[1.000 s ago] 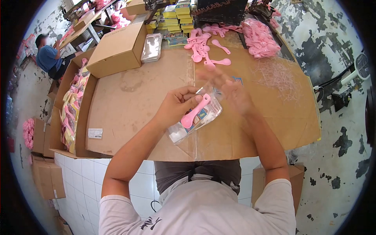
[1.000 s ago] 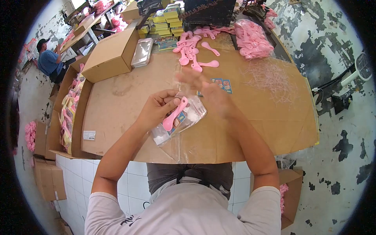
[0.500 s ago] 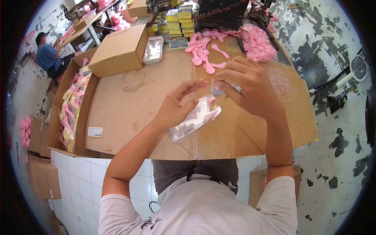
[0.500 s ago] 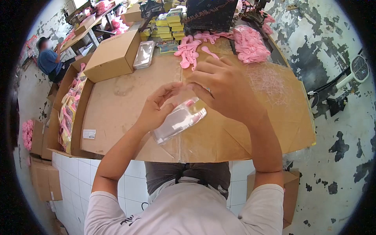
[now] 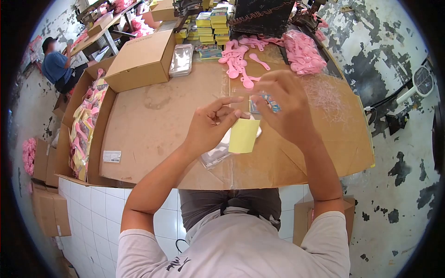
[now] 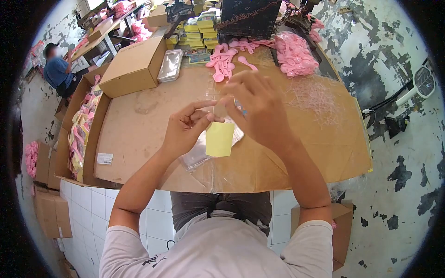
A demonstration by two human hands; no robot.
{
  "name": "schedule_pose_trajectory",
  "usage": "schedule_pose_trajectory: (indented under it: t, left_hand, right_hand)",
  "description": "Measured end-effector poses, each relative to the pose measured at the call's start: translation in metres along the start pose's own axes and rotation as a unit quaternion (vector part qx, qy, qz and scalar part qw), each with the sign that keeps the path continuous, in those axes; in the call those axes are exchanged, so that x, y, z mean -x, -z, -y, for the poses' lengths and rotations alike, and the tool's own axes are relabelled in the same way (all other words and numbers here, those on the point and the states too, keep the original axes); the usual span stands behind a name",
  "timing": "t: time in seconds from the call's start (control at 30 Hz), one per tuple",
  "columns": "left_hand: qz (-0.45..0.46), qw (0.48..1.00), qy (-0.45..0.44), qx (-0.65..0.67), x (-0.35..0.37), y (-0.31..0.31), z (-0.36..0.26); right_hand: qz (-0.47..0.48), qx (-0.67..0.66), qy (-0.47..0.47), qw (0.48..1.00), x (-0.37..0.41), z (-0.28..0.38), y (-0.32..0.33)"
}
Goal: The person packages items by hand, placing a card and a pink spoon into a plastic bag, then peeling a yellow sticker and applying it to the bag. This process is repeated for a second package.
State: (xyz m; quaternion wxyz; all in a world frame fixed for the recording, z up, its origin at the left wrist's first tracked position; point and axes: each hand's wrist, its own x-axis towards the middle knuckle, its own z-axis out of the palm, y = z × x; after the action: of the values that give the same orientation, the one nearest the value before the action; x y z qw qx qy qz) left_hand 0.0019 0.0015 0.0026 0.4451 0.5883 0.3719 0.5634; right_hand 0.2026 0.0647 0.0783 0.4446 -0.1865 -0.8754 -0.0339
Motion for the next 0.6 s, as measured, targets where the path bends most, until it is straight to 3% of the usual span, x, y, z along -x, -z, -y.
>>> schedule_pose_trajectory:
  t: [0.3,0.37,0.47,0.57,0.6]
  left_hand:
    - [-0.017,0.982,-0.074,-0.173,0.005,-0.008,0.003]
    - [0.019,0.974,-0.046,-0.220,0.006,-0.007,-0.003]
    - [0.038,0.973,-0.020,-0.228,0.006,-0.008,-0.006]
    - [0.042,0.983,0.006,-0.180,0.003,-0.003,-0.005]
    - [0.042,0.986,0.016,-0.159,0.002,0.001,-0.003]
  right_hand:
    - [0.063,0.150,0.093,0.982,0.006,0.001,-0.021]
    - [0.106,0.185,0.110,0.971,0.009,-0.003,-0.024]
    - [0.127,0.182,0.053,0.974,0.008,-0.014,-0.028]
    - [0.058,0.125,-0.012,0.990,0.008,-0.039,-0.009]
    - [0.088,-0.012,-0.105,0.991,0.011,-0.048,0.001]
